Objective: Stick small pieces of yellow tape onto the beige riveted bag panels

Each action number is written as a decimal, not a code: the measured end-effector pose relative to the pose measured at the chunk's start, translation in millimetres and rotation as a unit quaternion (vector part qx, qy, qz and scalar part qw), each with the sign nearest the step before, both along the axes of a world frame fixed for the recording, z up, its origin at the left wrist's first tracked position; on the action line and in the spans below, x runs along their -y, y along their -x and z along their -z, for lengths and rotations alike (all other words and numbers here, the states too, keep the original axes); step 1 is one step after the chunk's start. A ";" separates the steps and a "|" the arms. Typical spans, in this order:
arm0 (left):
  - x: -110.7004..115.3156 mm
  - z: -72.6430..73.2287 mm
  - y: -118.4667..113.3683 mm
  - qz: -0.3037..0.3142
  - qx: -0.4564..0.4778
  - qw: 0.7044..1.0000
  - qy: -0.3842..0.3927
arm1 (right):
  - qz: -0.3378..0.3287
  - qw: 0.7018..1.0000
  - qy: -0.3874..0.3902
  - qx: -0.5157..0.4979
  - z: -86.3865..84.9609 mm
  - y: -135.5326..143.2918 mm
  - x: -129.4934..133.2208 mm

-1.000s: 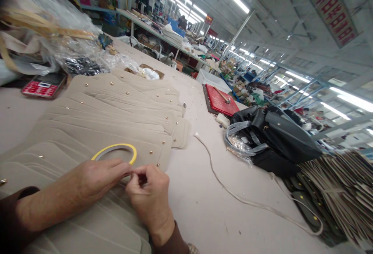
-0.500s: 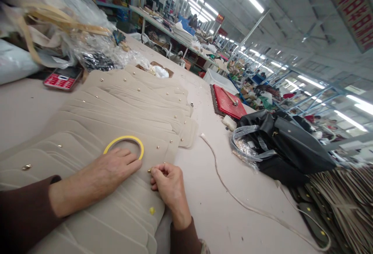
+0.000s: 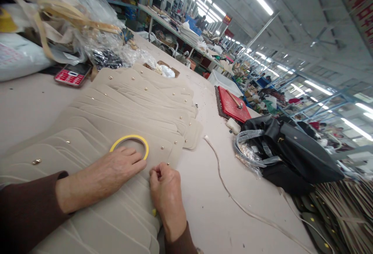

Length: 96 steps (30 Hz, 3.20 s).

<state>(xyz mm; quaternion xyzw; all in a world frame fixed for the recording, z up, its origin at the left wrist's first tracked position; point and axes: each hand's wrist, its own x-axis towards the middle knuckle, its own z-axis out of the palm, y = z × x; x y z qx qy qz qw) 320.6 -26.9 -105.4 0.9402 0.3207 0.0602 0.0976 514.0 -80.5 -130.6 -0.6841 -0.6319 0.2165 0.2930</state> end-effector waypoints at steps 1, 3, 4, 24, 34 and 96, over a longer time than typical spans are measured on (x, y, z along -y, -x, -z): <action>-0.2 -0.2 0.0 -0.002 -0.001 1.000 -0.001 | 0.007 1.000 -0.003 -0.004 0.4 -0.7 0.8; -1.0 -1.0 -0.2 -0.006 0.000 1.000 -0.004 | 0.039 0.999 0.004 -0.034 0.5 -4.1 3.4; -1.6 -1.6 -0.3 -0.006 0.004 1.000 -0.004 | 0.052 0.997 0.015 -0.058 0.4 -6.5 5.3; -7.8 9.5 11.0 0.045 0.168 0.983 -0.066 | -0.061 0.996 0.016 0.058 -14.1 -6.5 3.0; -7.2 20.3 11.0 0.053 0.253 0.959 -0.112 | -0.090 0.969 -0.203 -0.110 -16.6 -1.9 6.7; -5.0 13.9 -1.2 0.017 0.082 0.990 -0.113 | 0.044 0.990 -0.124 0.058 7.9 0.7 -33.3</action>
